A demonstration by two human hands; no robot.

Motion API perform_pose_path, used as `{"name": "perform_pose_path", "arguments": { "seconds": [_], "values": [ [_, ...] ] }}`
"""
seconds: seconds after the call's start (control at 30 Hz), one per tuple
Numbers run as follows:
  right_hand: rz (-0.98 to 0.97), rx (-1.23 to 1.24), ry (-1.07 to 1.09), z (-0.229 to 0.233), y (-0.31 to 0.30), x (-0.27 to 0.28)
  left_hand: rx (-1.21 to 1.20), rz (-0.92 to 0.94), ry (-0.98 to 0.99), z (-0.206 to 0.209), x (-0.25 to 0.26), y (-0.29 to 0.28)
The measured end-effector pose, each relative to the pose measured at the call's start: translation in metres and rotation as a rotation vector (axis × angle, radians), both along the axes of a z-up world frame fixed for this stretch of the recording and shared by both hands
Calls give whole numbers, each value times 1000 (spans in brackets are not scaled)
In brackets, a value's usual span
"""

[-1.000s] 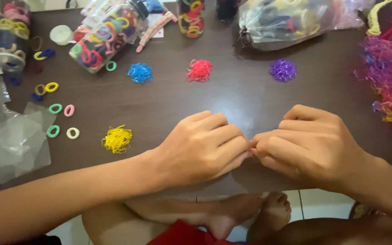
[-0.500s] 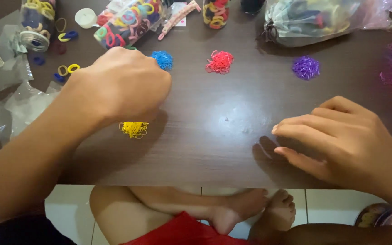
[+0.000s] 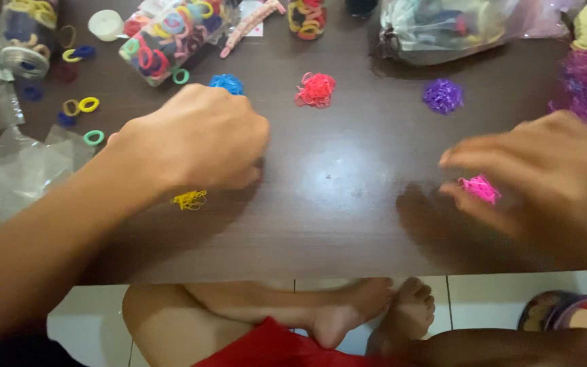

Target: Sorting small colored elastic loom bands from a large basket into separate piles on a table by color.

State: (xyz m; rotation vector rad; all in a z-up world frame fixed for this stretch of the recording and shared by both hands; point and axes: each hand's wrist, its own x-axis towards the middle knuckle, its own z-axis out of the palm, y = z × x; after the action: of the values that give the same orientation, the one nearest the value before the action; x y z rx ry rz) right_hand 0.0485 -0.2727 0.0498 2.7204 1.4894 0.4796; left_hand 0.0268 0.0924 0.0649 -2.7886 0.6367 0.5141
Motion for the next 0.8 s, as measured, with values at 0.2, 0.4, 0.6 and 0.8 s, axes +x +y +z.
{"name": "perform_pose_path", "arguments": {
  "seconds": [0.2, 0.4, 0.6, 0.8],
  "values": [
    [-181, 286, 166, -53, -122, 102, -655, -271, 61, -36, -3, -41],
    [-347, -10, 187, -53, -194, 181, -799, -544, -309, -76, -2, -52],
    [-497, -495, -321, -22, -145, 148, -901, -517, -456, -78, -7, -57],
    [-435, -179, -372, -18, -145, 98, -927, -474, -470, -75, -7, -59]
  ]
}}
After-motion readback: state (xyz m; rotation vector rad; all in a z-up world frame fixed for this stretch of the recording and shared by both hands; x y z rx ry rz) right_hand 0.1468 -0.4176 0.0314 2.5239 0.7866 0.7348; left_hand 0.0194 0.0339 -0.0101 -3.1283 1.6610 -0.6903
